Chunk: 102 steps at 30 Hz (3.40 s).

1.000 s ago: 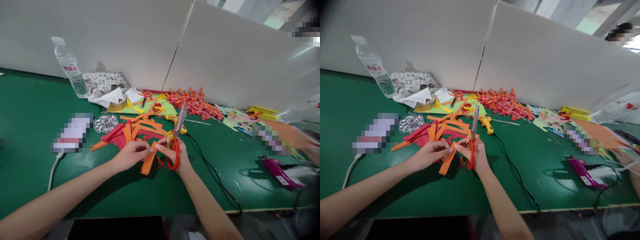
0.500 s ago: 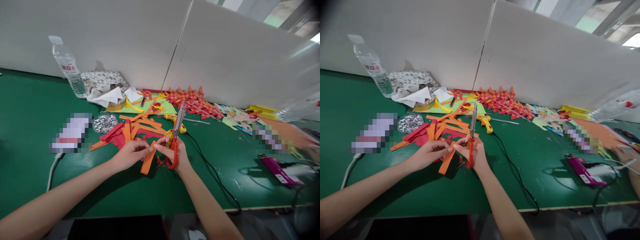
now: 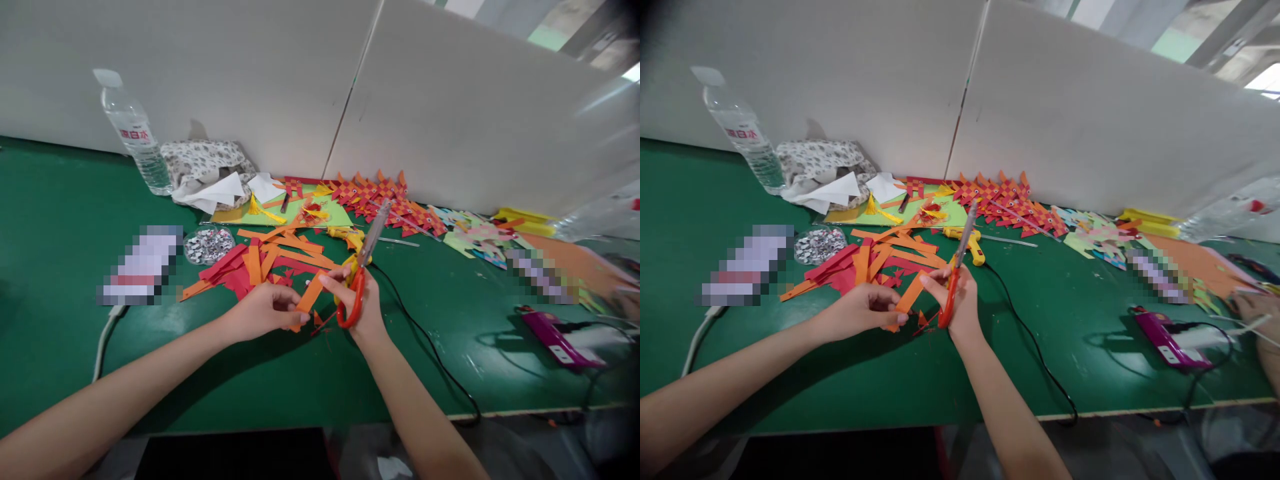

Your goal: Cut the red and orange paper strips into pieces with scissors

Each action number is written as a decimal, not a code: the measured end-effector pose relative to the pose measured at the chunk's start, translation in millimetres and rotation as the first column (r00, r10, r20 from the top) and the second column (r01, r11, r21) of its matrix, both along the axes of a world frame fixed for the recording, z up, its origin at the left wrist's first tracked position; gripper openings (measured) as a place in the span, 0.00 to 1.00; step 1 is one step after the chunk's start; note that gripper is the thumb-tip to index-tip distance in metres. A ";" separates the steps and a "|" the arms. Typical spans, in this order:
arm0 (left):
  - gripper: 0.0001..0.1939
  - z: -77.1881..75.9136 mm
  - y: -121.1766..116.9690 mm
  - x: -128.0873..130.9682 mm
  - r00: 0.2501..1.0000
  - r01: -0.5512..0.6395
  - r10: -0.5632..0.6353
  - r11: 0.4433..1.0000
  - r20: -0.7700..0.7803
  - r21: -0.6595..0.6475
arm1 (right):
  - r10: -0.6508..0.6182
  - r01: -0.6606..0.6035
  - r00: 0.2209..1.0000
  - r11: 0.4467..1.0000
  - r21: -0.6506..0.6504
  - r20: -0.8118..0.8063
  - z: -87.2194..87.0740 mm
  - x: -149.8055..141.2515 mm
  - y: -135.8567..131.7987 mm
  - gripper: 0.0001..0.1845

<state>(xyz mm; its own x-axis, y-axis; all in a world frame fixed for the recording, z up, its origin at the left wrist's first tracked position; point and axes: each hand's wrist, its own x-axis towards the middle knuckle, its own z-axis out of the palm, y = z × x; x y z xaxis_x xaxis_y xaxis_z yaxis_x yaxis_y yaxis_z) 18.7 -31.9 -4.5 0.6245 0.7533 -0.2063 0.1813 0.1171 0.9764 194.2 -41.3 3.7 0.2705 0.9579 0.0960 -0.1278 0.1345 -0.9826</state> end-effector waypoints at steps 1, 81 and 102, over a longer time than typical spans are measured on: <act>0.11 0.4 0.2 -0.1 1.000 0.019 -0.019 0.999 -0.009 -0.030 | -0.044 0.045 0.998 0.999 0.015 -0.033 -1.1 1.6 1.4 0.21; 0.10 12.9 13.0 -15.9 0.962 -0.270 0.271 0.907 0.042 0.323 | -0.043 0.383 0.319 0.920 -0.087 0.947 -12.7 33.6 29.7 0.06; 0.14 7.7 15.5 -7.5 0.903 -0.251 0.294 0.953 0.312 -0.172 | 0.371 -0.356 0.879 0.928 -0.105 0.300 -4.1 2.1 3.3 0.21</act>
<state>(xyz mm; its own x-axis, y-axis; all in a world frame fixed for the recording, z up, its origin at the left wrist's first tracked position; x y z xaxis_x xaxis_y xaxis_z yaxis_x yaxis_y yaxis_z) 11.2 -16.4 3.2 0.4469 0.8854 -0.1276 -0.2057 0.2405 0.9486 196.3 -38.1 -0.4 -0.1341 0.9884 0.0719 0.1513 0.0921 -0.9842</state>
